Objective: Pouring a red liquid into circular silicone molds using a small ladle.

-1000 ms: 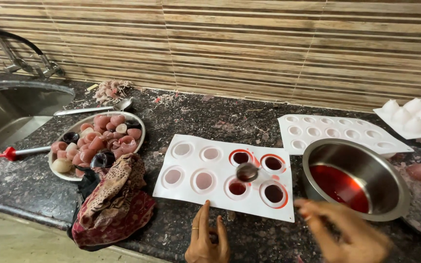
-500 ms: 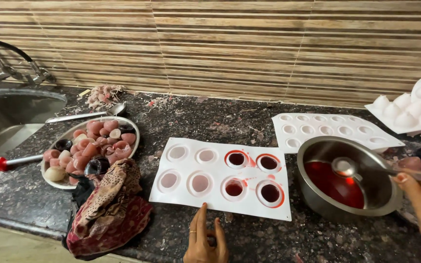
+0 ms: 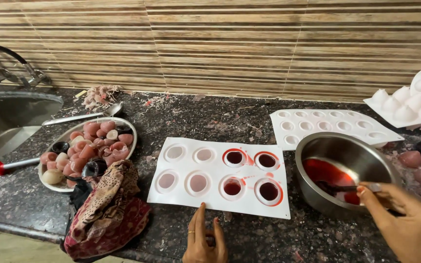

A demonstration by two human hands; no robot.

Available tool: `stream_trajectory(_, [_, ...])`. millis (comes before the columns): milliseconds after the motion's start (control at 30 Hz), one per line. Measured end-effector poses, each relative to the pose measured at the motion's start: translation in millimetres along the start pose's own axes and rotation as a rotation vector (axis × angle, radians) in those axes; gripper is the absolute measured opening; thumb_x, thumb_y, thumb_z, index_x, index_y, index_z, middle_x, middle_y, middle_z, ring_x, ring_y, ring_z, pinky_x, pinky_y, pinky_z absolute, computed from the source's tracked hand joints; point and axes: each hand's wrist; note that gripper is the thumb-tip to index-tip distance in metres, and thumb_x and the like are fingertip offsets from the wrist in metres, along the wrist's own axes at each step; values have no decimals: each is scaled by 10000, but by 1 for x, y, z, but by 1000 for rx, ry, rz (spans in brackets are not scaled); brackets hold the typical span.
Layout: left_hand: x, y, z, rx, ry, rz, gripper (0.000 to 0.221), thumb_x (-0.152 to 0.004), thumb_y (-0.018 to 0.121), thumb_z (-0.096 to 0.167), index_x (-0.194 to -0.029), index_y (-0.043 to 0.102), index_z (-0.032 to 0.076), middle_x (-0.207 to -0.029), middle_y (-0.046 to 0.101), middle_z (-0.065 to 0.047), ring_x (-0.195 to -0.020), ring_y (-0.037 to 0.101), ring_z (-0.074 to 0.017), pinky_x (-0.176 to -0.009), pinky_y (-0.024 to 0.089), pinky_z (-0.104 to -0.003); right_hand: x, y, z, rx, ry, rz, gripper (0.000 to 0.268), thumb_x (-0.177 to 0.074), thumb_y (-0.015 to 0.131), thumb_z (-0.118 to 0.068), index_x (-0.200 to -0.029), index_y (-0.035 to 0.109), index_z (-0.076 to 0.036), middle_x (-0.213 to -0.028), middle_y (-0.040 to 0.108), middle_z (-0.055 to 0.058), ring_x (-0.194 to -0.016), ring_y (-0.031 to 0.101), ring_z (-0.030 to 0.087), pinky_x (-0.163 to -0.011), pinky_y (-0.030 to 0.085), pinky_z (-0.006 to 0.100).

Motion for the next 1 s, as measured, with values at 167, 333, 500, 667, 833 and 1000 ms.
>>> stream_trajectory(167, [0, 3, -5, -3, 8, 1, 555, -814, 753, 113, -1357, 640, 115, -1232, 705, -112, -543, 747, -83, -446, 618, -243, -16, 10, 25, -415, 257, 77, 148, -1039, 673, -93, -1129, 739, 4, -943, 768, 218, -829, 777, 257, -781, 653, 377])
stream_trajectory(333, [-1, 0, -3, -18, -1, -12, 557, -811, 748, 114, -1357, 638, 116, -1285, 705, -111, -544, 750, -87, -448, 618, -250, -43, 54, 156, -586, 347, 44, 226, -1198, 512, -147, -1191, 639, 40, -1053, 728, 267, -978, 754, 294, -914, 613, 381])
stream_trajectory(500, [-1, 5, -8, -3, -30, -28, 557, -806, 747, 117, -1352, 641, 126, -1304, 702, -104, -515, 743, -93, -433, 612, -261, -134, 168, 437, -723, 843, 6, 205, -1124, 501, -143, -1308, 568, -83, -1116, 688, 266, -931, 722, 324, -772, 612, 357])
stream_trajectory(667, [0, 10, -16, -22, 3, -24, 545, -825, 748, 118, -1357, 632, 103, -1256, 679, -147, -577, 753, -79, -436, 623, -237, -161, 131, 421, -590, 754, -103, 246, -1169, 489, -101, -1252, 553, 122, -1146, 657, 364, -1005, 725, 387, -823, 613, 356])
stream_trajectory(833, [0, 5, -8, 13, 15, 11, 545, -810, 748, 115, -1345, 645, 109, -1259, 702, -124, -527, 745, -85, -434, 611, -247, -200, 122, 396, -632, 721, -162, 276, -1171, 488, -133, -1263, 562, 117, -1139, 669, 314, -1030, 715, 354, -871, 601, 359])
stream_trajectory(1000, [0, 5, -7, -15, 11, 10, 542, -813, 753, 124, -1345, 647, 117, -1235, 704, -104, -537, 743, -75, -439, 610, -246, -212, 104, 338, -676, 683, -221, 306, -1173, 487, -164, -1273, 570, 112, -1132, 681, 264, -1055, 704, 321, -918, 589, 361])
Point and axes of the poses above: each hand's wrist, its own x-axis away from the middle knuckle, its own y-axis out of the palm, z = x × y
